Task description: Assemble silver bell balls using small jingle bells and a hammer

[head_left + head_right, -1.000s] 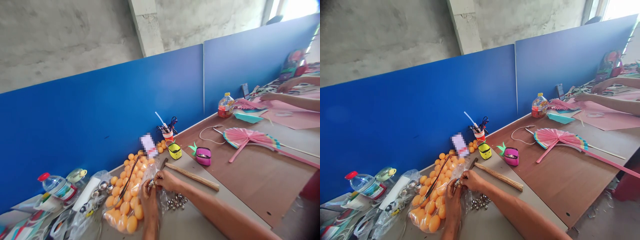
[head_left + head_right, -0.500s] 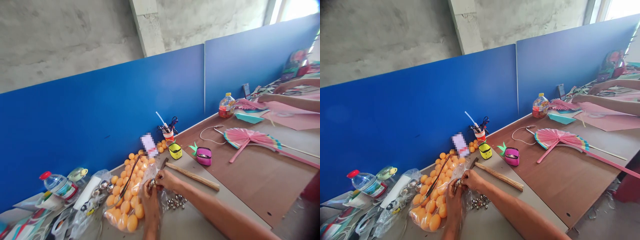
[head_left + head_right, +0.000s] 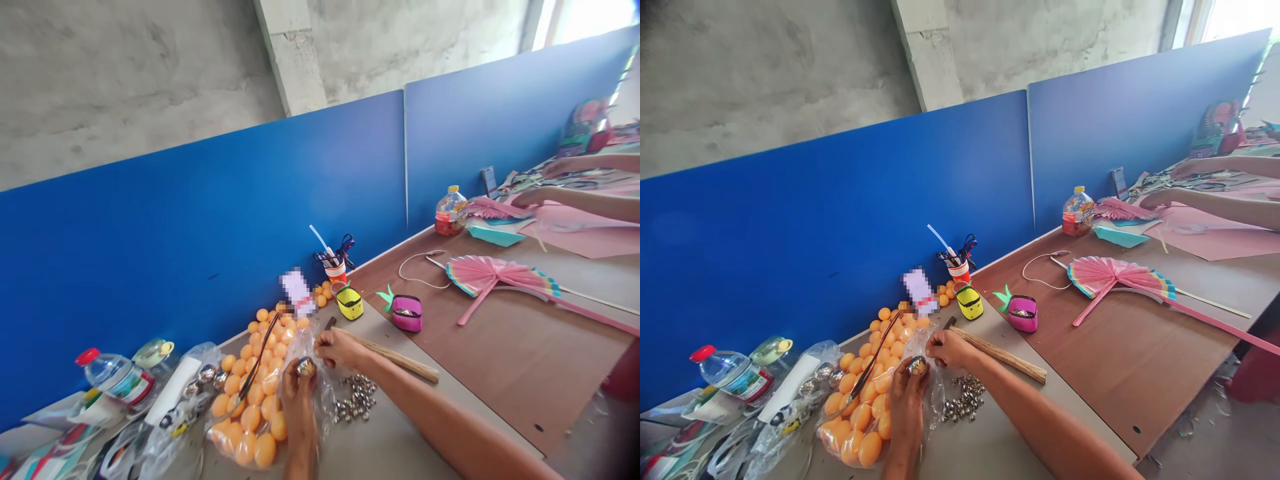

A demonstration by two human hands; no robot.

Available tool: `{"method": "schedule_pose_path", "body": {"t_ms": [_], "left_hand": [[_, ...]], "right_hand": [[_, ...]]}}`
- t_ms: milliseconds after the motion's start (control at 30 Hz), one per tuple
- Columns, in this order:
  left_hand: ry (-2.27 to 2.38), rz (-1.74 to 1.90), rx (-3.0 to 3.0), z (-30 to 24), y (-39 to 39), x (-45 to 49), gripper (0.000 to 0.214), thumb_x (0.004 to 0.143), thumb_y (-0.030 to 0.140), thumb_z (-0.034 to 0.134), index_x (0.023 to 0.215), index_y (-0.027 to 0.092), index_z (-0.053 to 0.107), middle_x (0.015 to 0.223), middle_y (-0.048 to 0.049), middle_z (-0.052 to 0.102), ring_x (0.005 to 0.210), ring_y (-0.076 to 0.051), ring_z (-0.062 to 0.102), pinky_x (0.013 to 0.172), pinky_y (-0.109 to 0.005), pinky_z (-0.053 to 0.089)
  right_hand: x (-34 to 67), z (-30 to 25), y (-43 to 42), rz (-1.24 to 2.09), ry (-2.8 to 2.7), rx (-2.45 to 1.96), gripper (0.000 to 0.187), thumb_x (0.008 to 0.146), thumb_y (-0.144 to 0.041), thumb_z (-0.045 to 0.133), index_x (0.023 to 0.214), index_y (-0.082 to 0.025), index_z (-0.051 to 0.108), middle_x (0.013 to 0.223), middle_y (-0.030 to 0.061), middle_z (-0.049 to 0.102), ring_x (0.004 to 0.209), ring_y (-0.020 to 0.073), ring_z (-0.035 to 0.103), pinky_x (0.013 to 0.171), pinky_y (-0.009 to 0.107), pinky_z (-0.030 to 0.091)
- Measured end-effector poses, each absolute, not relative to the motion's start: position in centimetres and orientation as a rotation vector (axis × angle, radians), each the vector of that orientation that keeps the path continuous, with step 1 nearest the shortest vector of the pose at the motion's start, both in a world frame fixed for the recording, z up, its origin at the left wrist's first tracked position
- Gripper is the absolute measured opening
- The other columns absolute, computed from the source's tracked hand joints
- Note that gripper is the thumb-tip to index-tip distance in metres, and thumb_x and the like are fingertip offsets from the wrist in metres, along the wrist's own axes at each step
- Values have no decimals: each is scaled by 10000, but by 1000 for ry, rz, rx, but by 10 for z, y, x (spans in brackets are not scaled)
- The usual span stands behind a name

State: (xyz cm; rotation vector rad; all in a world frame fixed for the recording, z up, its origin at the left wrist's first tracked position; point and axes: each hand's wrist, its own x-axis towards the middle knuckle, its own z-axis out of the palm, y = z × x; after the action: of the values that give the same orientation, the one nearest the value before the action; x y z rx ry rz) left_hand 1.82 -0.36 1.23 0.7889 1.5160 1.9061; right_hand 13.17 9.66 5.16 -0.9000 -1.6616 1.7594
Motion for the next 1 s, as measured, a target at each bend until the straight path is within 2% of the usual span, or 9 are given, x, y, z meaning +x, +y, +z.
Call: {"method": "schedule_pose_path", "body": {"t_ms": [100, 233, 367, 467, 567, 700, 767, 867, 1000], "left_hand": [[1327, 1939, 590, 13, -2, 18, 450, 696, 459, 807, 1026, 201, 642, 1046, -74, 688, 887, -236, 722, 836, -402, 583], [1319, 1917, 552, 11, -2, 14, 472, 637, 446, 845, 980, 198, 637, 989, -65, 694, 850, -243, 726, 798, -394, 587], [1333, 1909, 582, 11, -3, 12, 434, 661, 431, 830, 971, 201, 632, 967, -69, 707, 853, -244, 728, 782, -384, 592], [1342, 1910, 584, 12, -2, 12, 421, 673, 416, 820, 976, 195, 627, 974, -71, 710, 857, -238, 729, 788, -380, 596], [1354, 1907, 594, 11, -2, 12, 415, 684, 415, 803, 984, 194, 620, 975, -69, 707, 844, -239, 732, 783, -386, 601], [1364, 1904, 617, 11, -2, 13, 387, 715, 426, 770, 988, 207, 605, 977, -60, 695, 845, -241, 734, 791, -404, 607], [1382, 1895, 630, 11, -2, 14, 375, 727, 430, 756, 987, 211, 598, 987, -64, 689, 852, -240, 730, 800, -410, 607], [1397, 1882, 648, 10, -2, 15, 368, 741, 434, 744, 994, 215, 591, 1002, -71, 682, 854, -235, 726, 820, -420, 605], [1392, 1880, 651, 9, -2, 14, 359, 758, 430, 740, 1004, 212, 595, 1000, -72, 688, 860, -232, 727, 827, -415, 603]], "right_hand": [[145, 50, 115, 1560, -1831, -936, 126, 733, -59, 610, 668, -166, 594, 534, -64, 523, 488, 82, 436, 499, 202, 335], [154, 41, 126, 1302, -2241, -929, 155, 686, -21, 608, 665, -150, 692, 696, 12, 696, 689, 137, 602, 639, 216, 433], [149, 31, 120, 1105, -2481, -949, 247, 708, -42, 588, 821, -144, 782, 906, 80, 781, 857, 196, 687, 730, 234, 482], [146, 29, 115, 972, -2494, -950, 327, 727, -28, 546, 908, -136, 797, 961, 100, 790, 888, 202, 699, 766, 239, 489], [150, 33, 117, 1008, -2488, -889, 295, 713, -17, 572, 852, -150, 795, 901, 72, 788, 845, 184, 689, 736, 223, 479], [163, 41, 127, 1285, -2608, -799, 171, 632, -37, 692, 676, -188, 758, 673, -7, 717, 636, 146, 615, 588, 214, 423], [166, 43, 127, 1346, -2686, -794, 167, 582, -39, 738, 627, -200, 736, 584, -36, 663, 562, 132, 560, 572, 220, 401], [165, 44, 120, 1234, -2760, -823, 226, 534, 14, 710, 556, -210, 693, 484, -61, 573, 498, 118, 481, 602, 232, 394], [159, 42, 109, 1002, -2754, -855, 231, 583, 24, 636, 532, -202, 650, 489, -44, 540, 483, 115, 398, 570, 241, 339]]}}
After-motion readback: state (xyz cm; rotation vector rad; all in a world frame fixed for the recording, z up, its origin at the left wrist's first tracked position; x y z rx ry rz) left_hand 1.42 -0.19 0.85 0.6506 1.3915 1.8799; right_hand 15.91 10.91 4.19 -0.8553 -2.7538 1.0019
